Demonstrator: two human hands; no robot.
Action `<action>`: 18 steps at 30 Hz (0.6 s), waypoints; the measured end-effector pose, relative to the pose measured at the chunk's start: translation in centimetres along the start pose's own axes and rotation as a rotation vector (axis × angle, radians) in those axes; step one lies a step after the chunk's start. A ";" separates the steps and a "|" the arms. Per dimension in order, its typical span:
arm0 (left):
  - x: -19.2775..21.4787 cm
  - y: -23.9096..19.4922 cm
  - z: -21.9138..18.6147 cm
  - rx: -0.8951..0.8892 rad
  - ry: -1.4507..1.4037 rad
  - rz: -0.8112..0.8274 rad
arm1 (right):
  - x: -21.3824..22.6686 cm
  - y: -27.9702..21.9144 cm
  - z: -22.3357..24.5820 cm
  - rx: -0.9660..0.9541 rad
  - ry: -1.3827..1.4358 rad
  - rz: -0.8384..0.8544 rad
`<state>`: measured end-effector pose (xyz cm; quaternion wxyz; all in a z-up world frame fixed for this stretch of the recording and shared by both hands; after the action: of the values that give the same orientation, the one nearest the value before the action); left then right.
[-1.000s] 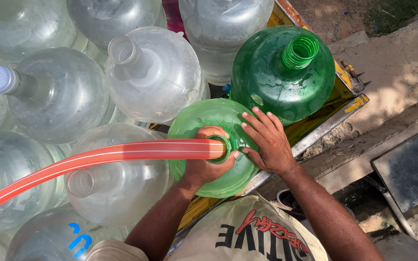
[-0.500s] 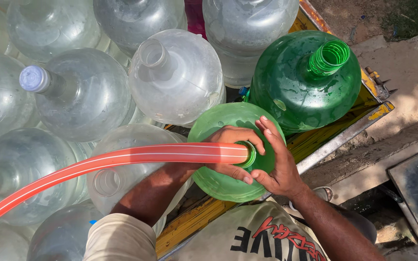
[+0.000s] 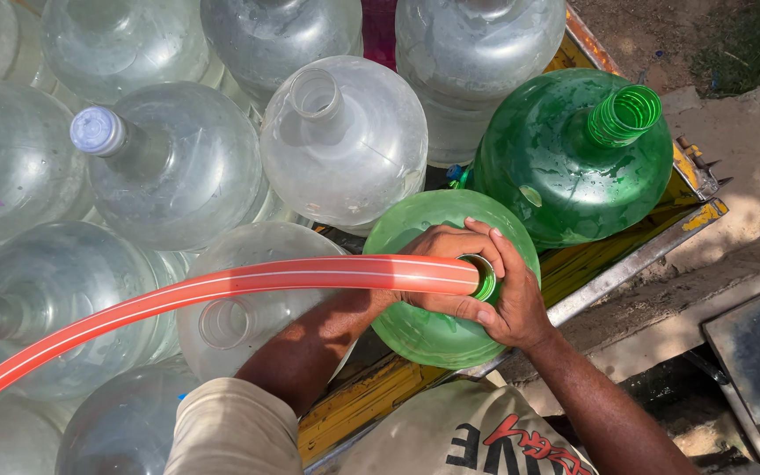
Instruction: The person fills large plastic bottles with water using a hose while they are in the bed of a vehicle. The person holds the end of the hose and directs the water into the opening of each bottle, moving it from one bottle to the next once it is full.
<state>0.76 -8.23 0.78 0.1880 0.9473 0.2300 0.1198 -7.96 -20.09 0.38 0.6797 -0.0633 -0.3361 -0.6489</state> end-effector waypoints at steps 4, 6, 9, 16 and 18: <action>0.0 0.3 0.0 -0.001 0.030 -0.019 | 0.1 0.3 0.0 -0.010 0.031 -0.010; 0.1 0.7 -0.4 -0.062 0.031 -0.021 | 0.1 0.5 0.0 0.012 0.038 -0.016; 0.2 0.2 0.3 0.019 0.041 0.015 | 0.2 0.5 -0.1 0.026 -0.028 -0.020; -0.6 -0.1 0.5 0.024 0.038 -0.051 | 0.7 0.8 -0.1 0.006 -0.034 -0.047; -0.2 -0.2 -0.3 -0.089 0.107 -0.083 | 0.8 0.8 0.0 0.003 -0.033 -0.033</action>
<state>0.39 -8.08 0.96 0.2221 0.9199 0.2734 0.1723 -7.23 -20.65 1.11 0.6633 -0.0674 -0.3491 -0.6585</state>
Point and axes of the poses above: each hand's wrist, its own y-axis towards the middle knuckle, its own x-axis out of the back of the hand, z = x × y, the point moved 6 cm from there along y, towards the middle knuckle, and after that the axes turned 1 degree about -z, right-handed, at the moved point
